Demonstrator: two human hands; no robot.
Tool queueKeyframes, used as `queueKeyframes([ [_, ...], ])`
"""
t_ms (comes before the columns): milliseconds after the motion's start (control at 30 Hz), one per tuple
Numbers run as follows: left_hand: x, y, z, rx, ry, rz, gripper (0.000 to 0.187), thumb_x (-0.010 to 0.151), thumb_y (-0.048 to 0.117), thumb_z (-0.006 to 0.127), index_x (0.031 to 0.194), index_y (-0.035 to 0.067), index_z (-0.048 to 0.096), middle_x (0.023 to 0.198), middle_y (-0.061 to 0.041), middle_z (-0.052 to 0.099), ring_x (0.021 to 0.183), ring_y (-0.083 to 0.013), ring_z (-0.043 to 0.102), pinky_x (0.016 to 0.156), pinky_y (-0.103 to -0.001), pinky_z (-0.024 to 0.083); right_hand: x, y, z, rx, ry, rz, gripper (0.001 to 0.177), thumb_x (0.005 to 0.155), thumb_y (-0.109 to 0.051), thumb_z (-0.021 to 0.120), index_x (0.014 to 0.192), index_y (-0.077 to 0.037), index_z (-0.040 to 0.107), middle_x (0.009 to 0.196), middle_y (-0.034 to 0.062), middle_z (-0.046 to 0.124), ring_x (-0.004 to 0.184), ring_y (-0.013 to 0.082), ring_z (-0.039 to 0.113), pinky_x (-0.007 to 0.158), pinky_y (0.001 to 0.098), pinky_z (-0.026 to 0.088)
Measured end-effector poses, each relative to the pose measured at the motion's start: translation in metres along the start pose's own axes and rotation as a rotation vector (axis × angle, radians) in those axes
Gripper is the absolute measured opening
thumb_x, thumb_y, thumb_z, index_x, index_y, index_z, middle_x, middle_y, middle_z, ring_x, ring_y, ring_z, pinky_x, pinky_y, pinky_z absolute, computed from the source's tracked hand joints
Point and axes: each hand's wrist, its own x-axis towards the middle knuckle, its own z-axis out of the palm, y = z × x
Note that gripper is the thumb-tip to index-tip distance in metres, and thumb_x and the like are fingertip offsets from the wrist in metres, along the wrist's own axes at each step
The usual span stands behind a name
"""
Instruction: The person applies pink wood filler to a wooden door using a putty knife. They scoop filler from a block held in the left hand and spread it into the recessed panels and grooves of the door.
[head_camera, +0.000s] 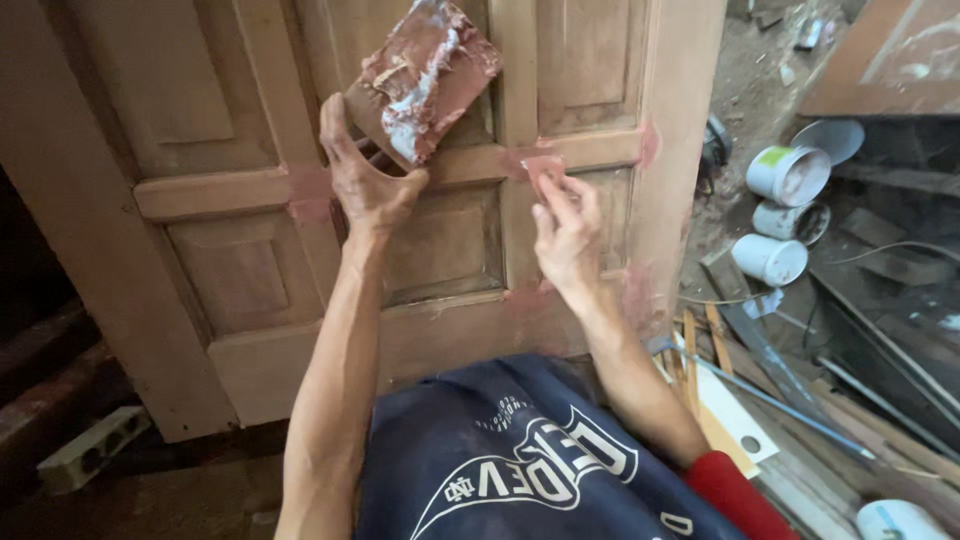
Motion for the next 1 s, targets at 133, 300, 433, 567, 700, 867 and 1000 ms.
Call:
queueKeyframes([
  [133, -0.001, 0.0, -0.001, 0.038, 0.0, 0.023, 0.123, 0.066, 0.013, 0.096, 0.162, 0.005, 0.019, 0.164, -0.021, 0.031, 0.155, -0.0399, 0.031, 0.131, -0.045, 0.033, -0.007, 0.013, 0.041, -0.005, 0.082, -0.035, 0.039, 0.095, -0.003, 0.072, 0.135, -0.006, 0.068, 0.131, 0.0236, 0.056, 0.118, 0.0399, 0.06, 0.099, 0.0439, 0.054],
  [300, 0.0, -0.002, 0.003, 0.041, -0.005, 0.017, 0.12, 0.068, 0.012, 0.095, 0.162, 0.004, 0.021, 0.165, -0.019, 0.033, 0.157, -0.0379, 0.033, 0.133, -0.043, 0.032, -0.002, 0.001, 0.035, -0.164, -0.054, 0.013, 0.042, 0.091, 0.001, 0.069, 0.132, -0.004, 0.068, 0.121, 0.0244, 0.055, 0.11, 0.0416, 0.06, 0.093, 0.0465, 0.054],
  [433, 0.0, -0.003, 0.0, 0.053, -0.012, 0.028, 0.12, 0.067, 0.014, 0.096, 0.161, 0.003, 0.021, 0.164, -0.021, 0.033, 0.156, -0.0387, 0.032, 0.133, -0.044, 0.031, 0.01, -0.003, 0.005, -0.132, -0.248, 0.123, 0.037, 0.084, 0.0, 0.068, 0.121, -0.004, 0.071, 0.114, 0.0231, 0.055, 0.101, 0.0403, 0.061, 0.085, 0.0462, 0.054],
  [567, -0.001, -0.005, 0.0, 0.055, -0.007, 0.028, 0.12, 0.067, 0.014, 0.094, 0.162, 0.003, 0.021, 0.165, -0.02, 0.032, 0.157, -0.0386, 0.032, 0.134, -0.044, 0.031, 0.027, -0.003, 0.004, 0.005, -0.215, 0.122, 0.031, 0.09, -0.002, 0.069, 0.12, -0.004, 0.071, 0.117, 0.022, 0.055, 0.097, 0.0369, 0.063, 0.083, 0.0451, 0.056],
  [700, 0.0, -0.004, 0.001, 0.05, -0.024, 0.012, 0.121, 0.068, 0.014, 0.095, 0.162, 0.004, 0.019, 0.165, -0.021, 0.031, 0.157, -0.0389, 0.032, 0.134, -0.044, 0.032, 0.031, -0.002, 0.01, -0.136, -0.205, -0.084, 0.034, 0.081, 0.001, 0.071, 0.115, -0.002, 0.072, 0.112, 0.0189, 0.055, 0.1, 0.0362, 0.062, 0.083, 0.0446, 0.058],
  [867, 0.002, 0.0, 0.0, 0.038, -0.018, 0.037, 0.122, 0.067, 0.012, 0.095, 0.162, 0.005, 0.019, 0.164, -0.021, 0.031, 0.156, -0.0395, 0.032, 0.133, -0.044, 0.032, 0.033, -0.002, 0.003, -0.043, -0.277, -0.008, 0.04, 0.083, 0.004, 0.067, 0.121, -0.006, 0.075, 0.11, 0.02, 0.056, 0.096, 0.0354, 0.062, 0.081, 0.0432, 0.057],
  [1000, -0.001, -0.003, 0.0, 0.062, -0.023, 0.013, 0.123, 0.066, 0.012, 0.096, 0.162, 0.005, 0.019, 0.164, -0.02, 0.031, 0.156, -0.0391, 0.032, 0.133, -0.045, 0.033, 0.031, -0.003, 0.009, 0.039, -0.265, 0.102, 0.032, 0.088, 0.002, 0.068, 0.12, -0.001, 0.072, 0.115, 0.023, 0.055, 0.096, 0.0332, 0.063, 0.082, 0.0392, 0.057],
])
